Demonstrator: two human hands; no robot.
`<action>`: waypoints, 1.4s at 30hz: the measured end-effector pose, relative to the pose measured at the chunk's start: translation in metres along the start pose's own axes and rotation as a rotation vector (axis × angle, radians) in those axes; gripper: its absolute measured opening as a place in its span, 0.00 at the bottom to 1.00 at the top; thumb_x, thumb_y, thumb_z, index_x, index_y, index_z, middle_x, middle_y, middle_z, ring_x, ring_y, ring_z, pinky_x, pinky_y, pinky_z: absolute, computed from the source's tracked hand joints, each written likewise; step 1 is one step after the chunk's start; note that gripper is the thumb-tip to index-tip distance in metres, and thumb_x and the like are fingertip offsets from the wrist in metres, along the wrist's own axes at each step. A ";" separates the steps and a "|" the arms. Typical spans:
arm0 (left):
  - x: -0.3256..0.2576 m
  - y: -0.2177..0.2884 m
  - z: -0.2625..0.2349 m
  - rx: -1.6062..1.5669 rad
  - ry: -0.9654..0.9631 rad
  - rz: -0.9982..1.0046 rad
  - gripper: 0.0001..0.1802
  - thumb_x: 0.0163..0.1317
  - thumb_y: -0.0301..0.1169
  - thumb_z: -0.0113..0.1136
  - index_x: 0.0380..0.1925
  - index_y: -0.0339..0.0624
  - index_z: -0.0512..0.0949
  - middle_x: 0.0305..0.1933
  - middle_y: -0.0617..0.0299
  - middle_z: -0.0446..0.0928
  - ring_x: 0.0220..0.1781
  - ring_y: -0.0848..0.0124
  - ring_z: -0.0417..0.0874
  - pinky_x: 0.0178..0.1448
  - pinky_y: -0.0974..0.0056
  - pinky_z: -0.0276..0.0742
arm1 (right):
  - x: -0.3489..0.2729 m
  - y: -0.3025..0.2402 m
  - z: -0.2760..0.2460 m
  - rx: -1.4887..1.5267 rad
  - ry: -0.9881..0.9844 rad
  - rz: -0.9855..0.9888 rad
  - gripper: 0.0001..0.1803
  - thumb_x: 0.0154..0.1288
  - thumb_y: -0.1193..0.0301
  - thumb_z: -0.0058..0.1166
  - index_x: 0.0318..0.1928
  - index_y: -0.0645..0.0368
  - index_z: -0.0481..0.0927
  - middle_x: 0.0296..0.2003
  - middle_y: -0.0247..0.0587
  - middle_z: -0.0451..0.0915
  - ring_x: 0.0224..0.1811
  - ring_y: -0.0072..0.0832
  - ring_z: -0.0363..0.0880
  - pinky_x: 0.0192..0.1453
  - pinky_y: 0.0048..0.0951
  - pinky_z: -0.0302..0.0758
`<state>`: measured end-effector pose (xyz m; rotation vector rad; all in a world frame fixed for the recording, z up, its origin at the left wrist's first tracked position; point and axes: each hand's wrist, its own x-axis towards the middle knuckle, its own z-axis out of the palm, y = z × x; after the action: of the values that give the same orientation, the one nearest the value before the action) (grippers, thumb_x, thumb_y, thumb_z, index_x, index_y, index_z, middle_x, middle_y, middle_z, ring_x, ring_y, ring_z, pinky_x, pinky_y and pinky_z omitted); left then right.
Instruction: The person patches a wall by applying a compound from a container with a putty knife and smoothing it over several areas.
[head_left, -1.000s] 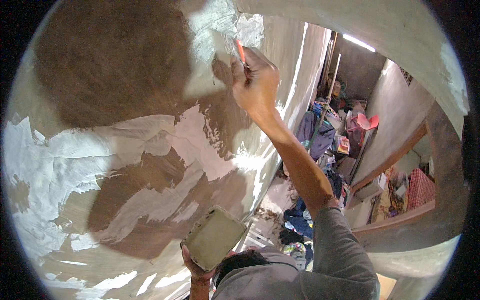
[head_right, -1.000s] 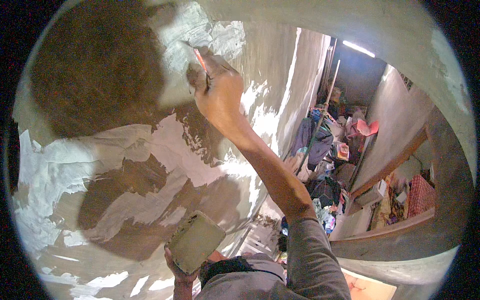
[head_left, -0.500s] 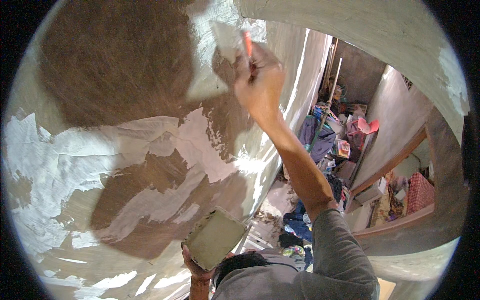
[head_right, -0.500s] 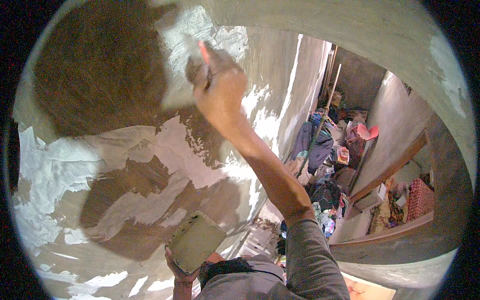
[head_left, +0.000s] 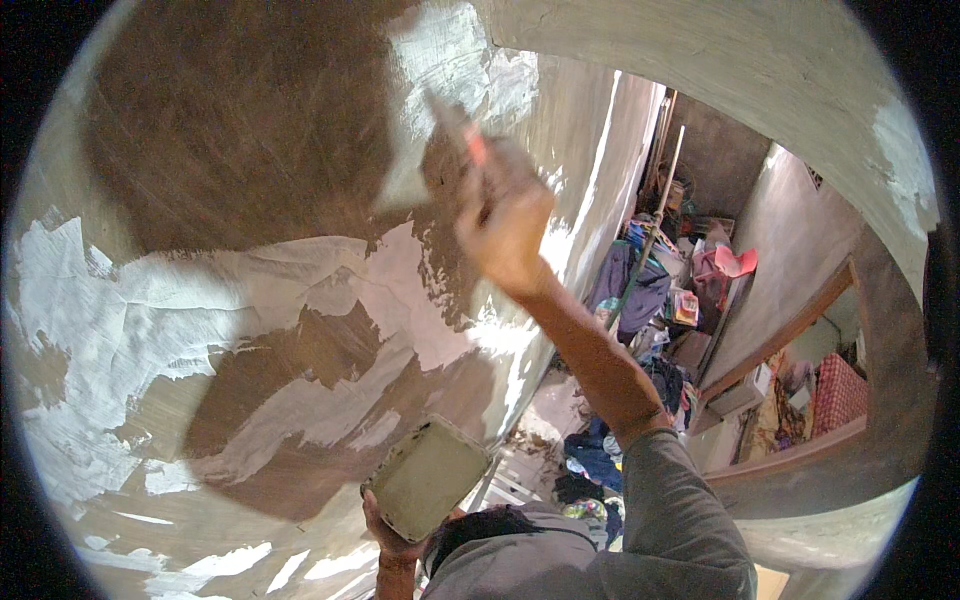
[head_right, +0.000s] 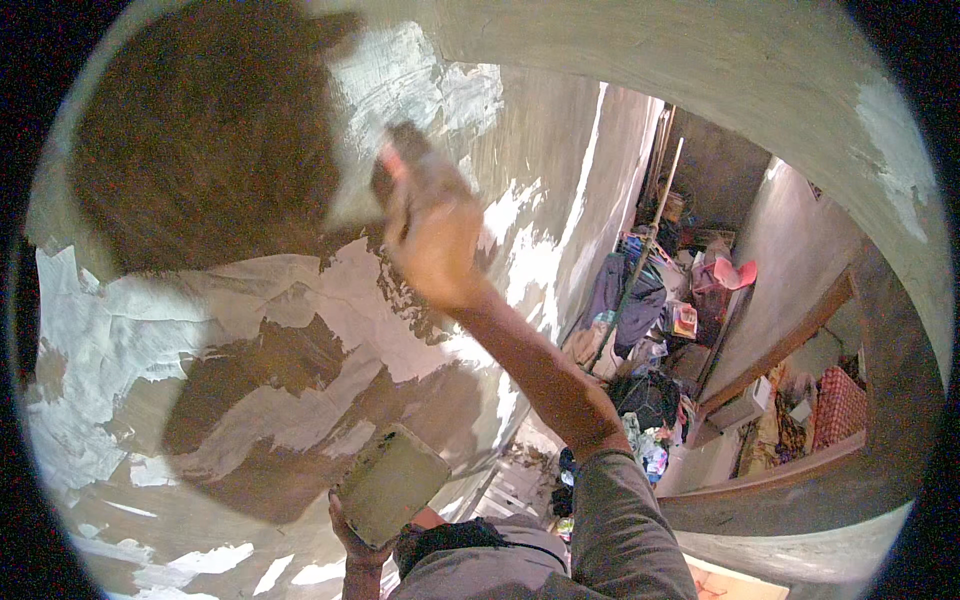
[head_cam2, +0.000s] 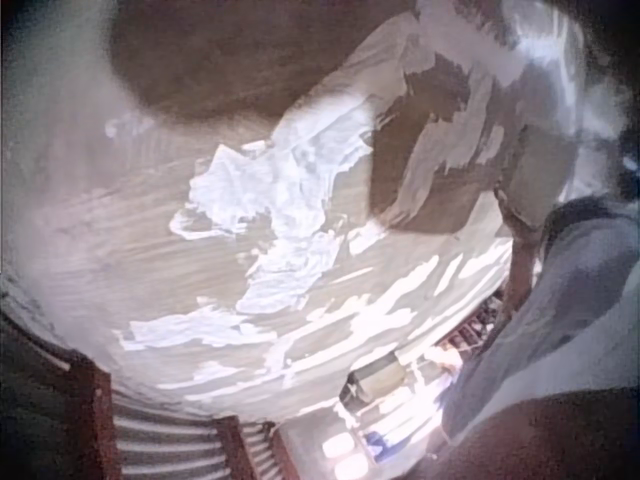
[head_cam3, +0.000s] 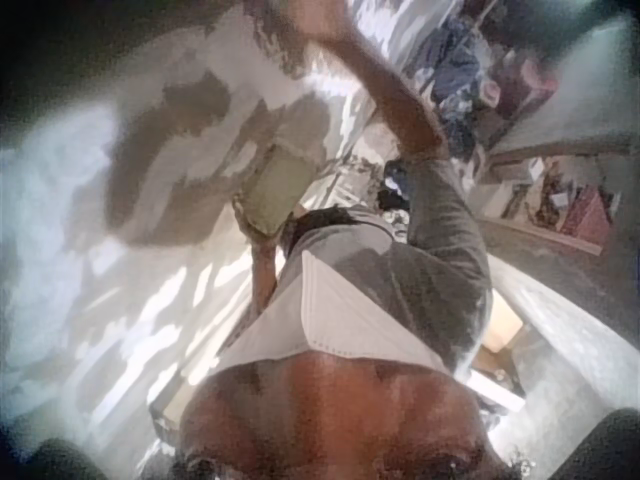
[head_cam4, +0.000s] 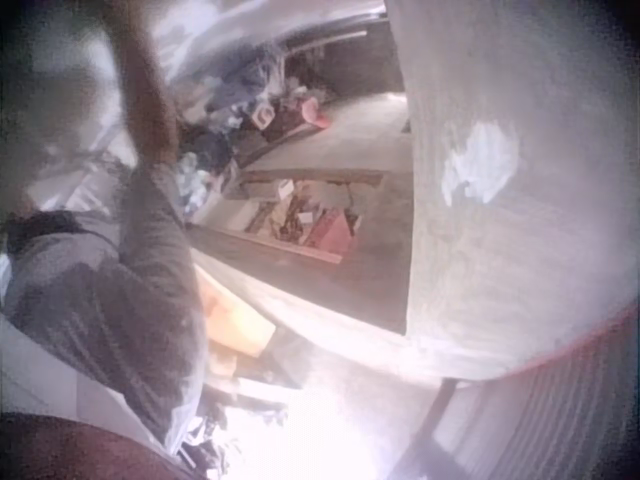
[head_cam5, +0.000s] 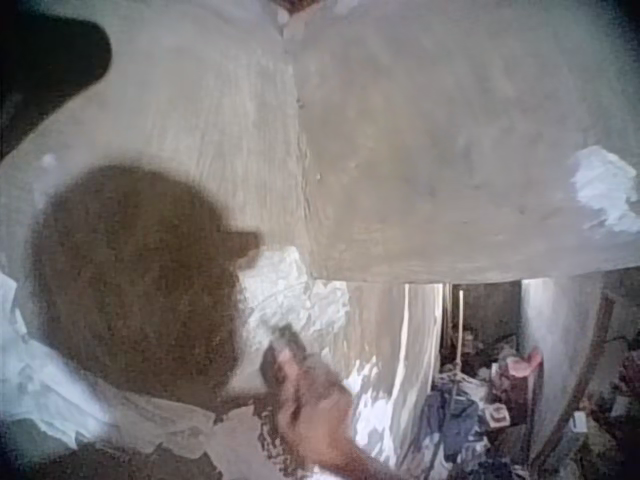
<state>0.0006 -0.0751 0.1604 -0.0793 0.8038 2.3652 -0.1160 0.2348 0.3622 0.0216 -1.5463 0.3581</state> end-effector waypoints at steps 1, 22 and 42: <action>0.001 -0.001 -0.002 -0.005 0.012 -0.009 0.39 0.56 0.62 0.44 0.60 0.49 0.60 0.60 0.53 0.64 0.57 0.52 0.70 0.52 0.43 0.73 | 0.012 0.010 -0.001 -0.028 0.031 0.072 0.11 0.51 0.79 0.49 0.38 0.62 0.78 0.25 0.47 0.73 0.25 0.43 0.74 0.29 0.37 0.71; 0.005 -0.005 -0.004 -0.009 0.020 -0.044 0.42 0.54 0.63 0.47 0.60 0.47 0.59 0.60 0.51 0.64 0.57 0.51 0.69 0.52 0.44 0.73 | 0.072 0.029 0.013 -0.094 0.113 -0.128 0.10 0.58 0.72 0.52 0.39 0.62 0.79 0.20 0.45 0.74 0.18 0.27 0.70 0.26 0.26 0.67; 0.002 -0.002 -0.019 -0.088 -0.007 -0.067 0.43 0.53 0.62 0.50 0.61 0.44 0.58 0.60 0.46 0.63 0.57 0.48 0.69 0.52 0.43 0.74 | -0.131 -0.008 0.017 0.010 -0.158 0.092 0.22 0.51 0.79 0.55 0.50 0.59 0.75 0.39 0.46 0.78 0.39 0.40 0.78 0.41 0.33 0.76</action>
<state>-0.0020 -0.0836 0.1432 -0.1326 0.6837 2.3359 -0.1279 0.1953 0.2369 -0.0136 -1.7057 0.4462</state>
